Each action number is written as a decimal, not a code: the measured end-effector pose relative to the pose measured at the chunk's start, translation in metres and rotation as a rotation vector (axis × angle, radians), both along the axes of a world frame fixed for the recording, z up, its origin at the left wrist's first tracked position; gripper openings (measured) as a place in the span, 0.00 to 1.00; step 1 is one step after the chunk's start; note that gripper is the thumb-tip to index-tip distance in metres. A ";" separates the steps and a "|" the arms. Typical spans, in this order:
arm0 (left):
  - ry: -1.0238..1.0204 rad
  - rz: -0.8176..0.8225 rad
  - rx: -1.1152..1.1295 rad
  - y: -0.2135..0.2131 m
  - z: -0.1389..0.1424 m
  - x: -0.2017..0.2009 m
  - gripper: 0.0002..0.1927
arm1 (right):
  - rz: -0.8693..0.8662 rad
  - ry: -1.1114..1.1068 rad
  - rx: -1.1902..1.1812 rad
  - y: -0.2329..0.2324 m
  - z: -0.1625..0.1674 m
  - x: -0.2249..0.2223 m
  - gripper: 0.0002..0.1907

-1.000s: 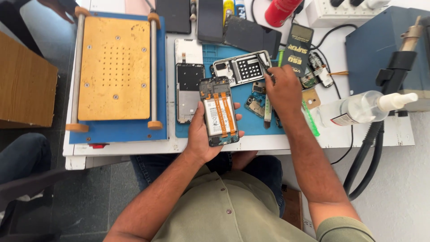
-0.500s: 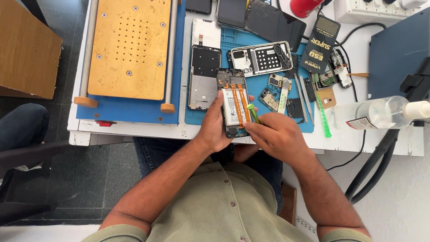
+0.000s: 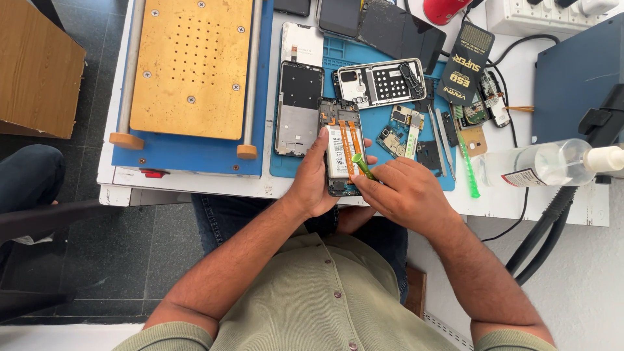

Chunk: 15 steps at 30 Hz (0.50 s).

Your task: The person removes a battery from a smartphone, then uses a metal tool to pry open the back cover of another phone. They place the back cover aside and use a green screwdriver to remove screws from the phone's internal frame.

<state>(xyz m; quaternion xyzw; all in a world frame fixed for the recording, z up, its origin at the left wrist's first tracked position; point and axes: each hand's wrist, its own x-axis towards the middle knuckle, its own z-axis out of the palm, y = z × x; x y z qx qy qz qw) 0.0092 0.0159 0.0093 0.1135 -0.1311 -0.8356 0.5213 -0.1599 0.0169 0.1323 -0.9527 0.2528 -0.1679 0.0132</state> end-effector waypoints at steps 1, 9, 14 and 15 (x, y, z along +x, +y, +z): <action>-0.005 0.000 -0.001 0.000 0.001 0.000 0.35 | 0.003 0.010 0.005 0.000 0.001 0.000 0.17; -0.016 -0.027 0.017 -0.001 0.002 0.001 0.36 | 0.029 0.027 0.009 -0.001 0.001 -0.003 0.17; -0.027 -0.031 0.010 -0.003 -0.002 -0.001 0.36 | 0.055 0.014 -0.005 -0.003 -0.008 -0.008 0.17; -0.028 -0.028 0.004 -0.002 -0.003 -0.001 0.36 | 0.056 0.015 -0.004 -0.007 -0.012 -0.008 0.17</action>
